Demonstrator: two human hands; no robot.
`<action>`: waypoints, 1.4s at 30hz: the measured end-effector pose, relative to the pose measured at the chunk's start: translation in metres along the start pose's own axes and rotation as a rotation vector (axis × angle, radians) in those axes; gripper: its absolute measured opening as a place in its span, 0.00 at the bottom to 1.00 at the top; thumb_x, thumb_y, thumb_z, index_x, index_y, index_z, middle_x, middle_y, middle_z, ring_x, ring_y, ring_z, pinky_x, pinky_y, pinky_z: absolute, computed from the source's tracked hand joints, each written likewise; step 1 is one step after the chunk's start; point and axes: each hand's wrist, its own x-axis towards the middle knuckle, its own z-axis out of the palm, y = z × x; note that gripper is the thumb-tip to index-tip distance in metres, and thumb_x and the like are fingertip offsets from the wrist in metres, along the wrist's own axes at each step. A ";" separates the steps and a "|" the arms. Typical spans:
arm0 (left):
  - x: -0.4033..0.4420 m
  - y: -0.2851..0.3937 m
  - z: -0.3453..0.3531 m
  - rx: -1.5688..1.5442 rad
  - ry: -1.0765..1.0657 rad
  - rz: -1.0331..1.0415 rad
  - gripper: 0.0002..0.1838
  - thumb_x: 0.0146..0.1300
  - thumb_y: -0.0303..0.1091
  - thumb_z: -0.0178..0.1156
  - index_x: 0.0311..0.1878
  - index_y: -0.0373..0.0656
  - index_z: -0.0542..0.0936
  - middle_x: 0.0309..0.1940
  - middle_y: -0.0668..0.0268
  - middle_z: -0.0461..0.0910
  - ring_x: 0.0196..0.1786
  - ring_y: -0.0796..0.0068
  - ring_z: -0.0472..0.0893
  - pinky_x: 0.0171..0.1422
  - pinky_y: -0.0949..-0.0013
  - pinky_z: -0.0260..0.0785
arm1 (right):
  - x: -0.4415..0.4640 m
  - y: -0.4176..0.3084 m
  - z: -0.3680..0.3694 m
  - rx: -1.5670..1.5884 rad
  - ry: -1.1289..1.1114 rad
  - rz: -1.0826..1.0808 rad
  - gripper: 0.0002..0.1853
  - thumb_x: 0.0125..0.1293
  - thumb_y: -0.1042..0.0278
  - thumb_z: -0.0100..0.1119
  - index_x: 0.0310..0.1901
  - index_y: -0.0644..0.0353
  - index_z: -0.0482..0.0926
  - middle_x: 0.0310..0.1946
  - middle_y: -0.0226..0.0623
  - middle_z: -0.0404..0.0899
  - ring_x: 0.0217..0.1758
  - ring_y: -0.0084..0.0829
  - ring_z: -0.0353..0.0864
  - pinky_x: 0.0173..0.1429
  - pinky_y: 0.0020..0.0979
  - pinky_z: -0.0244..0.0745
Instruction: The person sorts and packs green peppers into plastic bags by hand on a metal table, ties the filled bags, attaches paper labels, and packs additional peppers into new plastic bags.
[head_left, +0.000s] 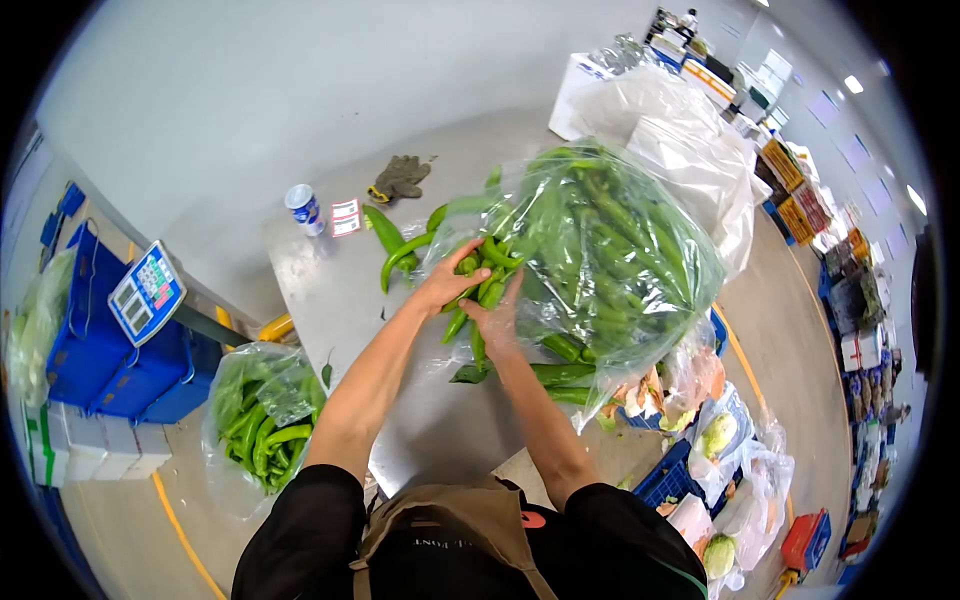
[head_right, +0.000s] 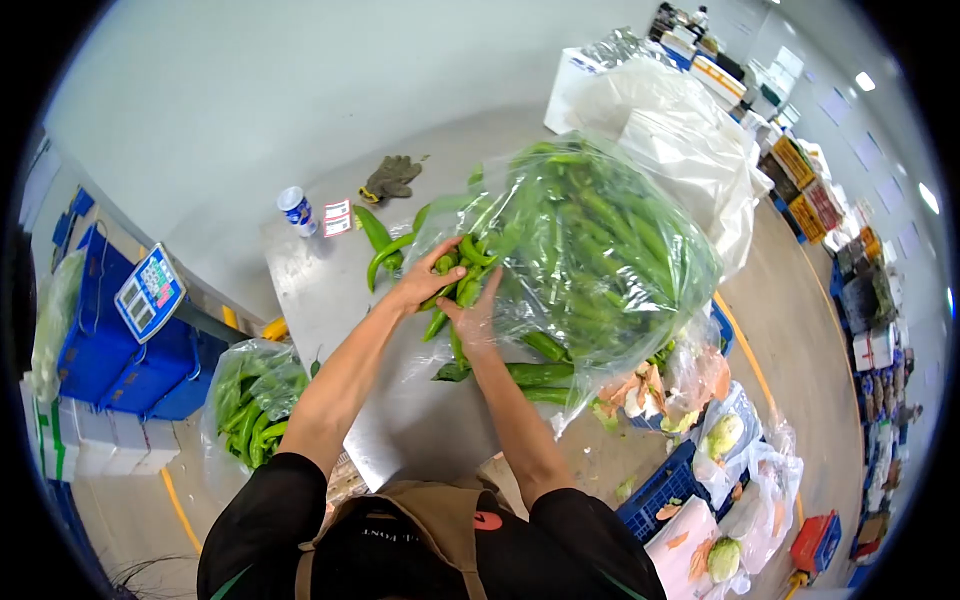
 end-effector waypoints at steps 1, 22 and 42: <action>-0.006 -0.001 -0.009 0.037 -0.002 0.009 0.37 0.58 0.36 0.67 0.70 0.52 0.62 0.64 0.60 0.65 0.63 0.69 0.67 0.66 0.68 0.63 | -0.008 -0.009 0.013 -0.073 0.011 0.028 0.59 0.44 0.81 0.68 0.72 0.59 0.33 0.65 0.48 0.58 0.66 0.40 0.61 0.67 0.36 0.61; -0.271 0.026 -0.015 0.185 0.559 0.287 0.37 0.57 0.40 0.66 0.68 0.47 0.62 0.70 0.56 0.55 0.72 0.64 0.55 0.73 0.64 0.49 | -0.186 -0.068 0.105 -0.246 -0.413 -0.174 0.52 0.51 0.75 0.68 0.71 0.66 0.41 0.66 0.46 0.56 0.67 0.36 0.60 0.68 0.33 0.58; -0.468 -0.084 -0.123 -0.383 1.297 0.171 0.35 0.61 0.30 0.63 0.71 0.49 0.60 0.64 0.61 0.66 0.61 0.70 0.68 0.63 0.70 0.65 | -0.298 0.030 0.287 -0.590 -1.072 -0.039 0.53 0.47 0.67 0.65 0.71 0.57 0.41 0.63 0.56 0.59 0.66 0.52 0.61 0.65 0.44 0.61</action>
